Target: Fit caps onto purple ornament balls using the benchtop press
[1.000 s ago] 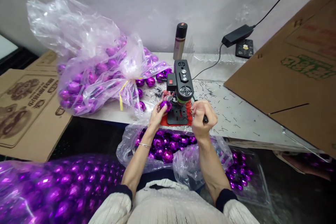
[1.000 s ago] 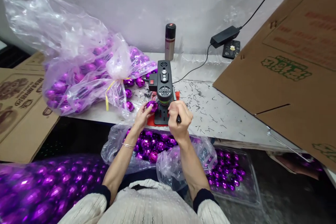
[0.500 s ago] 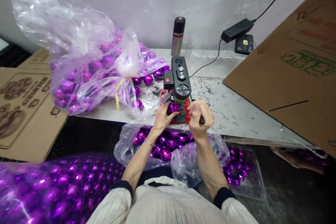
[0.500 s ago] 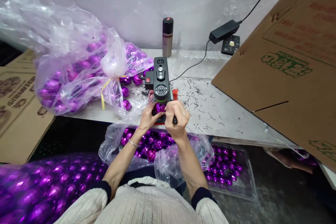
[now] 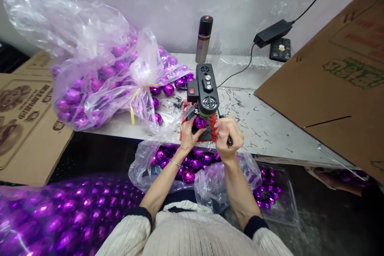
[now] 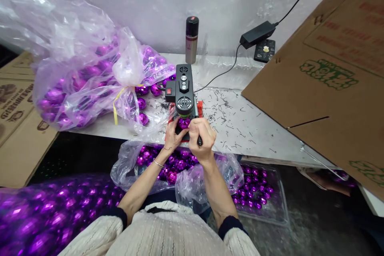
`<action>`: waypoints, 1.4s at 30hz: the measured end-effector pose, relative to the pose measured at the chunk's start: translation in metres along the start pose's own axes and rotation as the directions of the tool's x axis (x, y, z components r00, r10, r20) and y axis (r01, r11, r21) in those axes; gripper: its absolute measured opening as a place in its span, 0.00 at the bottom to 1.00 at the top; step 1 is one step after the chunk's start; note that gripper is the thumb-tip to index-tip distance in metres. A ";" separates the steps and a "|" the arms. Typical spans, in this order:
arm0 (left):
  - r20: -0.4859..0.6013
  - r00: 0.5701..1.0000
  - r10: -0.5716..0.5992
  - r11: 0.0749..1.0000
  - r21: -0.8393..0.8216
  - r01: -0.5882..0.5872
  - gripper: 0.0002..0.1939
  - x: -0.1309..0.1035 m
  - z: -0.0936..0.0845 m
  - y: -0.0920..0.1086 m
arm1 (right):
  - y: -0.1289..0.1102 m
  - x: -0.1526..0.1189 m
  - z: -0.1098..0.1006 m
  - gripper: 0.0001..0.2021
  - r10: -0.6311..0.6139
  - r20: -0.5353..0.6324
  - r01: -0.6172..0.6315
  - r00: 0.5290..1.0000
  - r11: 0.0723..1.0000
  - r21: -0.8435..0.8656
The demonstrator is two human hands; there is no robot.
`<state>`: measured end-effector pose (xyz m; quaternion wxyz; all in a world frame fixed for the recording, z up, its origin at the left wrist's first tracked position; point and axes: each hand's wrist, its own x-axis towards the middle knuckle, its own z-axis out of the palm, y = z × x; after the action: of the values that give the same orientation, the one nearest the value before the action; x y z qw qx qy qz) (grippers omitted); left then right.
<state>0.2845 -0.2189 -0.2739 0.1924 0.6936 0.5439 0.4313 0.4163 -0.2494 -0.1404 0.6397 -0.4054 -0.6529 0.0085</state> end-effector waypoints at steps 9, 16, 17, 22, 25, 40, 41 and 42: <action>0.070 0.997 0.028 0.999 0.027 -0.030 0.34 0.004 -0.005 -0.006 | 0.004 -0.007 0.000 0.11 -0.024 -0.003 0.025 1.000 0.999 0.021; 0.081 0.996 0.045 0.999 0.025 -0.047 0.34 0.003 -0.005 -0.006 | 0.012 -0.026 0.004 0.11 -0.007 -0.030 0.007 1.000 1.000 0.007; 0.077 0.996 0.048 0.998 0.026 -0.050 0.34 0.003 -0.005 -0.006 | 0.013 -0.029 0.005 0.11 -0.002 -0.032 0.002 0.999 1.000 0.008; 0.083 0.996 0.043 0.998 0.034 -0.046 0.34 0.003 -0.005 -0.005 | 0.022 -0.042 0.008 0.11 -0.019 -0.036 0.019 0.999 1.000 0.006; 0.082 0.996 0.033 0.999 0.025 -0.035 0.34 0.003 -0.005 -0.005 | 0.027 -0.047 0.010 0.12 -0.020 -0.053 0.021 0.998 1.000 0.014; 0.069 0.998 0.011 0.999 0.045 -0.014 0.32 0.002 -0.004 -0.003 | 0.038 -0.055 0.018 0.14 -0.057 -0.123 0.066 0.991 0.995 0.072; 0.070 0.997 0.014 0.999 0.047 -0.017 0.32 0.002 -0.004 -0.003 | 0.039 -0.056 0.019 0.14 -0.051 -0.122 0.061 0.991 0.995 0.080; 0.071 0.997 0.019 0.999 0.046 -0.023 0.32 0.003 -0.004 -0.004 | 0.039 -0.056 0.019 0.13 -0.044 -0.120 0.054 0.992 0.995 0.086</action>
<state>0.2791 -0.2160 -0.2734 0.1907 0.7185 0.5394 0.3955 0.4120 -0.2435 -0.2114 0.6947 -0.3599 -0.6228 -0.0021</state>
